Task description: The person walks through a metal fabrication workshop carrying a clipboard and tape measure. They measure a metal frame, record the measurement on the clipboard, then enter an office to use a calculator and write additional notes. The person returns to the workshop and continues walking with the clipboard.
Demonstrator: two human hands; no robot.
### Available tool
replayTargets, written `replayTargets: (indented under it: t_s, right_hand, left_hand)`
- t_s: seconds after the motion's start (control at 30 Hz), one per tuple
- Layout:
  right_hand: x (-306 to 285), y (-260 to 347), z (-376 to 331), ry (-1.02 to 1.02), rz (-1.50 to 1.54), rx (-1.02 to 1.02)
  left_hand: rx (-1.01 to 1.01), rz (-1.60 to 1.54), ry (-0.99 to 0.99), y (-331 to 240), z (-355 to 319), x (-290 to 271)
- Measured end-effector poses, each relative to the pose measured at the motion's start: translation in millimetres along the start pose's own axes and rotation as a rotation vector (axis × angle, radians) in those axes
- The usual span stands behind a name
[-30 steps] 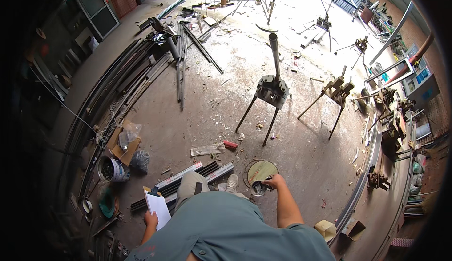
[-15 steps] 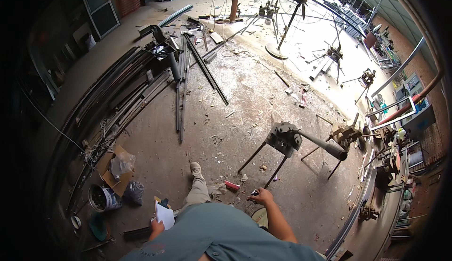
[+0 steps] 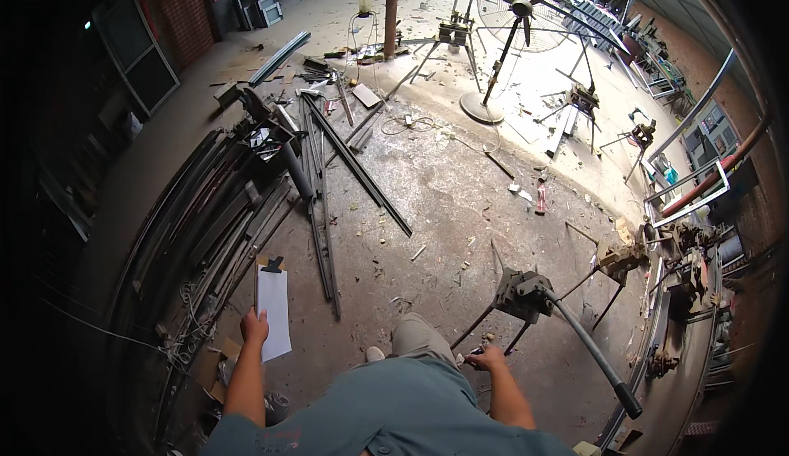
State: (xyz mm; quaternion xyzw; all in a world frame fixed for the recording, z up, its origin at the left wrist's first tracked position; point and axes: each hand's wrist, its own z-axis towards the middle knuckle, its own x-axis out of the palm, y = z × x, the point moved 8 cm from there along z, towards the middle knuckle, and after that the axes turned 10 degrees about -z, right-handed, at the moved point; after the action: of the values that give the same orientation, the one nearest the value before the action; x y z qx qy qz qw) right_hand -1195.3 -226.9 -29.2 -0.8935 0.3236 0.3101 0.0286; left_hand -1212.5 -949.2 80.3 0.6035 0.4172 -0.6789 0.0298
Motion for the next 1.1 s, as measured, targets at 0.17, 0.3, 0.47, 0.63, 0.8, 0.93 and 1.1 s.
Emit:
replayTargets:
  t_s: [0.17,0.3,0.47,0.63,0.8,0.93,1.1]
  right_hand:
    - [-19.7,75.2,35.0,0.053,-0.166,-0.014]
    - [-26.5,111.3,128.6,0.144,-0.462,0.035]
    - [-109.4,209.1,229.5,0.288,-0.453,-0.023]
    - [-254.1,383.5,306.1,-0.032,-0.376,-0.254]
    - [-335.0,547.4,335.2,-0.078,-0.158,-0.439]
    - [-343.4,646.3,363.7,-0.129,-0.292,-0.469]
    - [-342.8,744.0,403.5,-0.056,-0.376,-0.405]
  left_hand:
    - [-0.045,0.129,0.161,-19.6,70.1,37.8]
    - [-0.207,0.185,0.257,-21.9,90.9,70.2]
    - [-0.419,0.137,0.292,-35.5,100.0,85.3]
    - [-0.439,0.063,0.185,-75.1,149.4,94.9]
    - [-0.469,0.021,0.181,-108.1,234.6,122.8]
    - [-0.471,-0.003,0.209,-114.4,317.9,158.6]
    - [-0.569,0.005,0.271,-113.6,443.7,199.7]
